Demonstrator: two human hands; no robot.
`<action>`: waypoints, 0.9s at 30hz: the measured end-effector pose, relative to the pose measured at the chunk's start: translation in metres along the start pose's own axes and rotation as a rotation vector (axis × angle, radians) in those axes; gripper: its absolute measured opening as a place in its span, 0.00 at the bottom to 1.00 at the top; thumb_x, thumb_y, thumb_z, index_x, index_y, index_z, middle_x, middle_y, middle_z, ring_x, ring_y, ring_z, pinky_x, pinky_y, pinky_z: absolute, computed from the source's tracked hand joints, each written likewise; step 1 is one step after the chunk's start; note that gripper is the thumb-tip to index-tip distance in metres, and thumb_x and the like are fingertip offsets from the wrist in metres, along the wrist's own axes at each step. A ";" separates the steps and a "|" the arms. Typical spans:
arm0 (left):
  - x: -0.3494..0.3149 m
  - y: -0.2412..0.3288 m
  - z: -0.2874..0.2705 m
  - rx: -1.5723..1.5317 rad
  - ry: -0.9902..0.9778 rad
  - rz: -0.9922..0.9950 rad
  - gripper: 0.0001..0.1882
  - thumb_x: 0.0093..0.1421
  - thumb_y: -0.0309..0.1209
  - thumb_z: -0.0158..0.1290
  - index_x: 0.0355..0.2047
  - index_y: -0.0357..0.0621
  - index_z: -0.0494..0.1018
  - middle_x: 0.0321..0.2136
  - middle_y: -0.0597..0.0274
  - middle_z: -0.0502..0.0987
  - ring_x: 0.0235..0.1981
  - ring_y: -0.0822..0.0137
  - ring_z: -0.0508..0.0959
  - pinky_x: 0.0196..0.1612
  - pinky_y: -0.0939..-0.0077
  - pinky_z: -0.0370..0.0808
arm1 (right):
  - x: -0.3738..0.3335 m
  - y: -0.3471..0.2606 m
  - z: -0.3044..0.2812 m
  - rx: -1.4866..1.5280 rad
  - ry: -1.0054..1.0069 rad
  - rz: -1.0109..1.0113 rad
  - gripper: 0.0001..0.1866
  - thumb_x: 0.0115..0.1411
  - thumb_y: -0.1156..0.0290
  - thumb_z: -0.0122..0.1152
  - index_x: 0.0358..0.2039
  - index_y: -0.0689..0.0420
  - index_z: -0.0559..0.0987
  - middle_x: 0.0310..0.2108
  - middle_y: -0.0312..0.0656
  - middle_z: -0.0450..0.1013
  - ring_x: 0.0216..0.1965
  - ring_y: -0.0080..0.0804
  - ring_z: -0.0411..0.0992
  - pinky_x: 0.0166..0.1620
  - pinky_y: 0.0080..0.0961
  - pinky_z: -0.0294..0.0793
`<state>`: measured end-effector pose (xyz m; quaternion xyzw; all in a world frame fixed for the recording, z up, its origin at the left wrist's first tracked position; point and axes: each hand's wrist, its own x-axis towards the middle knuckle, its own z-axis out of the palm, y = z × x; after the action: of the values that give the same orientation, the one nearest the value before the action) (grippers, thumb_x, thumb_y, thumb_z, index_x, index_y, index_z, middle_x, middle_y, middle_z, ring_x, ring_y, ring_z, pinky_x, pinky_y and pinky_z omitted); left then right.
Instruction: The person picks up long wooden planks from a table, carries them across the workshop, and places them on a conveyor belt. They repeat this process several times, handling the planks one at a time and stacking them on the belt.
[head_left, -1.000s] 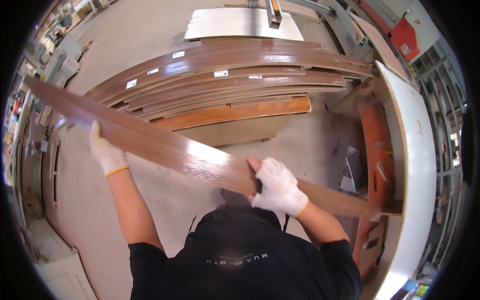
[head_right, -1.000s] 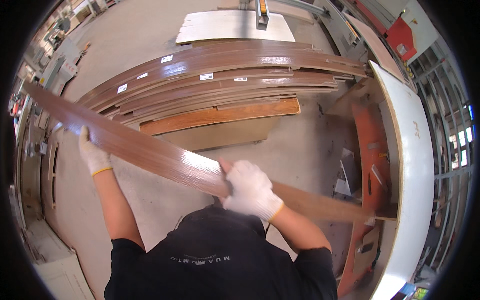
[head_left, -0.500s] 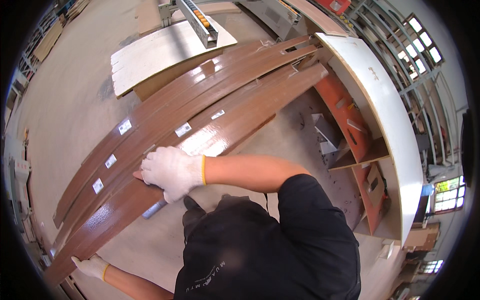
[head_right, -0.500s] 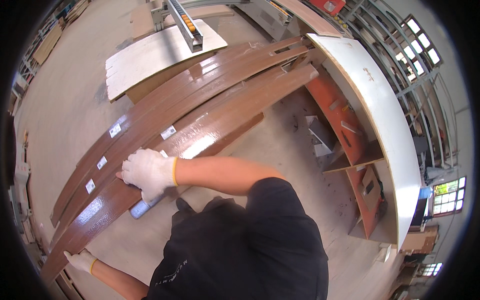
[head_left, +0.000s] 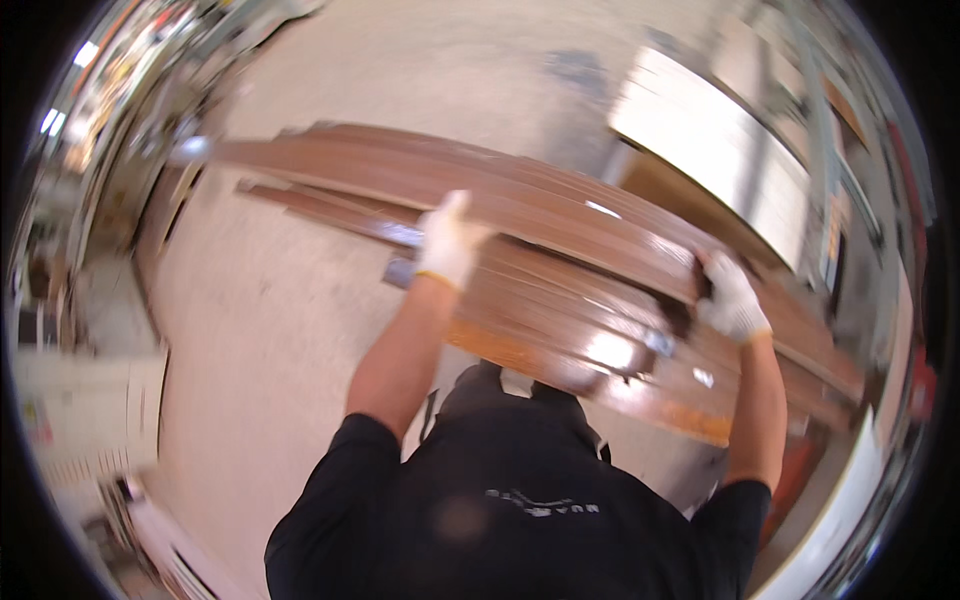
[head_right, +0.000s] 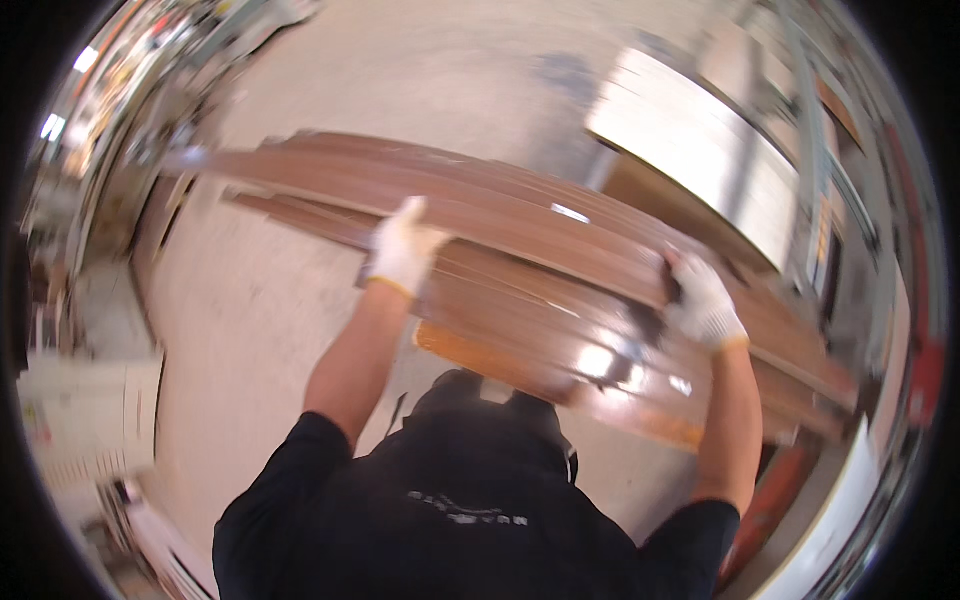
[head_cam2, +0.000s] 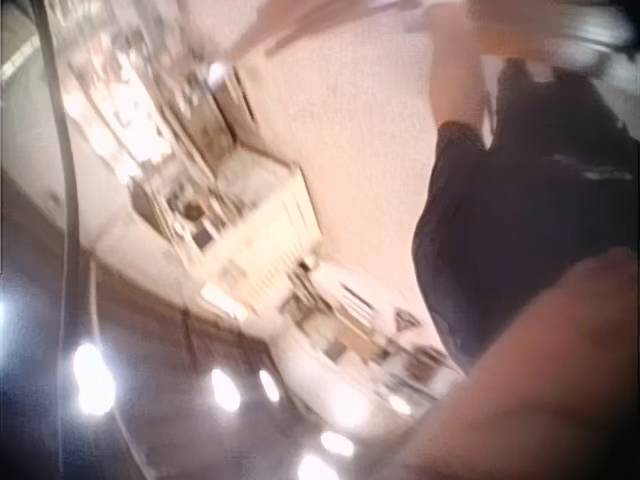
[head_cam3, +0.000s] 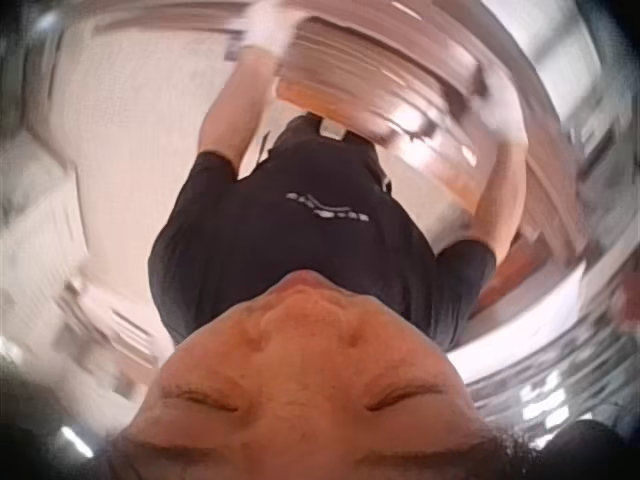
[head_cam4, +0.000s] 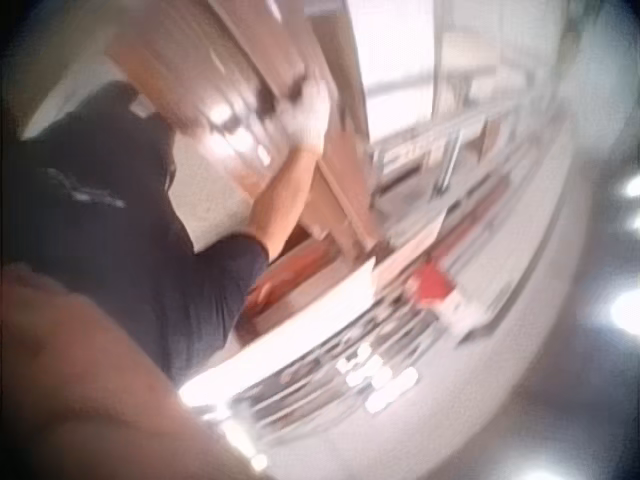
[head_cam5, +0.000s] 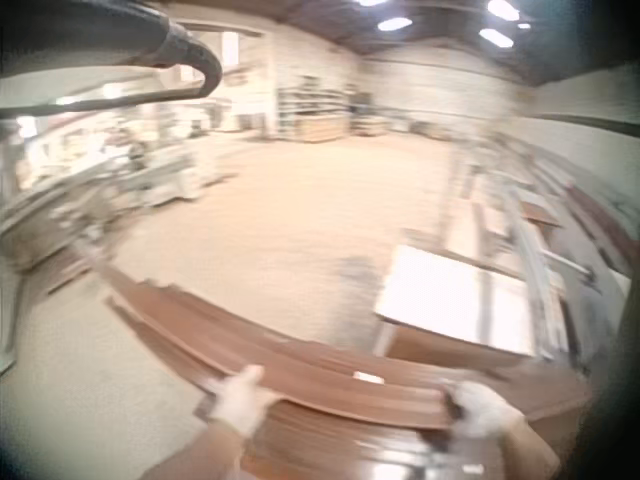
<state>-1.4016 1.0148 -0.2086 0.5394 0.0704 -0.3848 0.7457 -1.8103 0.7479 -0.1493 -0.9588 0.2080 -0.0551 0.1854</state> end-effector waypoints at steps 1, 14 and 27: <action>-0.002 -0.013 0.015 -0.122 -0.121 0.002 0.26 0.74 0.38 0.56 0.58 0.23 0.70 0.48 0.39 0.79 0.43 0.46 0.83 0.51 0.49 0.86 | -0.016 0.015 0.002 -0.061 -0.066 0.070 0.51 0.40 0.73 0.75 0.70 0.61 0.70 0.43 0.53 0.70 0.47 0.59 0.71 0.52 0.45 0.74; -0.036 -0.057 0.084 0.150 -0.069 -0.331 0.37 0.75 0.38 0.55 0.70 0.17 0.56 0.60 0.09 0.69 0.58 0.24 0.78 0.55 0.43 0.85 | -0.083 0.113 0.017 0.096 -0.114 0.191 0.57 0.37 0.78 0.84 0.72 0.53 0.70 0.49 0.51 0.73 0.53 0.56 0.74 0.57 0.44 0.76; -0.093 -0.045 0.024 0.286 -0.222 0.071 0.16 0.74 0.42 0.55 0.30 0.49 0.71 0.21 0.69 0.69 0.19 0.73 0.69 0.22 0.76 0.66 | -0.116 0.148 0.003 0.034 -0.123 0.175 0.45 0.45 0.71 0.82 0.67 0.54 0.75 0.63 0.52 0.72 0.66 0.57 0.69 0.69 0.46 0.71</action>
<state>-1.5029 1.0355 -0.1841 0.5963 -0.0872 -0.4215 0.6776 -1.9716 0.6724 -0.2115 -0.9353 0.2782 0.0166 0.2181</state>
